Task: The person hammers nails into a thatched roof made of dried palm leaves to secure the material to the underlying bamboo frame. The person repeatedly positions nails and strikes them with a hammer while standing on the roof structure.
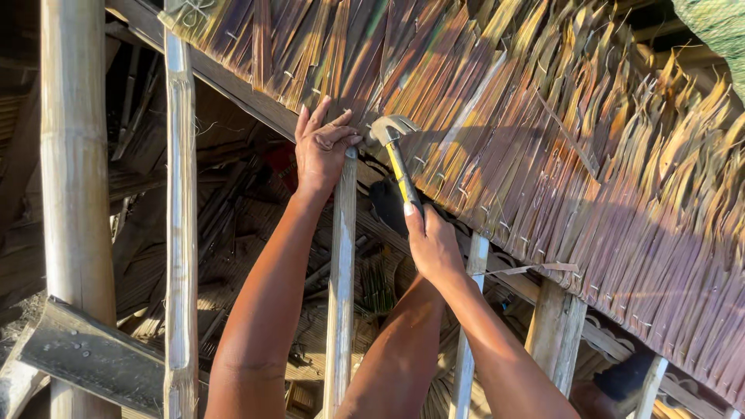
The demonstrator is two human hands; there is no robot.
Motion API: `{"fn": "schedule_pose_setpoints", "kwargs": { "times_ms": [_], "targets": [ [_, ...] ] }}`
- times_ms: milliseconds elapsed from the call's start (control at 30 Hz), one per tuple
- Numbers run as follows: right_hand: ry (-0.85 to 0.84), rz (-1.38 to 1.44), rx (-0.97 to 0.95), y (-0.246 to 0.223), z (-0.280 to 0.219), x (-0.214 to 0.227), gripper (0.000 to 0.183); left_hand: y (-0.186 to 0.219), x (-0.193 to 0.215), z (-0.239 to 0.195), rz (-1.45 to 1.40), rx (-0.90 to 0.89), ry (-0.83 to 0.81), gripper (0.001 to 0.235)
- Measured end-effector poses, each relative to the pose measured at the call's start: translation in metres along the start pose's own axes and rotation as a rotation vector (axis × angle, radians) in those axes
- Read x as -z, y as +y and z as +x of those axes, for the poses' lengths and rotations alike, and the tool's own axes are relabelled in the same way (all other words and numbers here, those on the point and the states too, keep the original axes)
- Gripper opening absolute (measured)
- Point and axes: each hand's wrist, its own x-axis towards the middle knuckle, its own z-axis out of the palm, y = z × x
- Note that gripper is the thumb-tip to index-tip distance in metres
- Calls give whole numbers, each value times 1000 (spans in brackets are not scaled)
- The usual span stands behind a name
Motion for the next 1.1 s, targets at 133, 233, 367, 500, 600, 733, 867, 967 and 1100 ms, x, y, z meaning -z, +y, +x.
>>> {"fn": "schedule_pose_setpoints", "kwargs": {
  "times_ms": [133, 233, 367, 500, 600, 733, 867, 967, 1100],
  "targets": [
    [36, 82, 76, -19, -24, 16, 51, -8, -8, -9, -45, 16, 12, 13],
    [112, 230, 157, -44, -26, 15, 45, -14, -11, -6, -62, 5, 41, 13],
    [84, 87, 29, -55, -30, 12, 40, -6, -11, -21, -55, 14, 34, 10],
    [179, 293, 160, -46, -13, 7, 40, -4, -6, 4, -60, 47, 32, 11],
    [199, 118, 216, -14, -23, -6, 39, 1, -7, -13, -80, 44, 31, 9],
    [170, 30, 149, 4, 3, -18, 39, 12, 6, 8, -1, 13, -5, 17],
    [130, 94, 131, 27, 2, -31, 42, 10, 6, -1, -214, 415, 389, 27],
    [51, 134, 93, 22, 4, -25, 51, 0, 0, 28, -771, 954, 410, 27],
    [-24, 168, 8, 9, -14, -12, 55, -15, -17, 44, -747, 1239, 365, 24]
  ]
}}
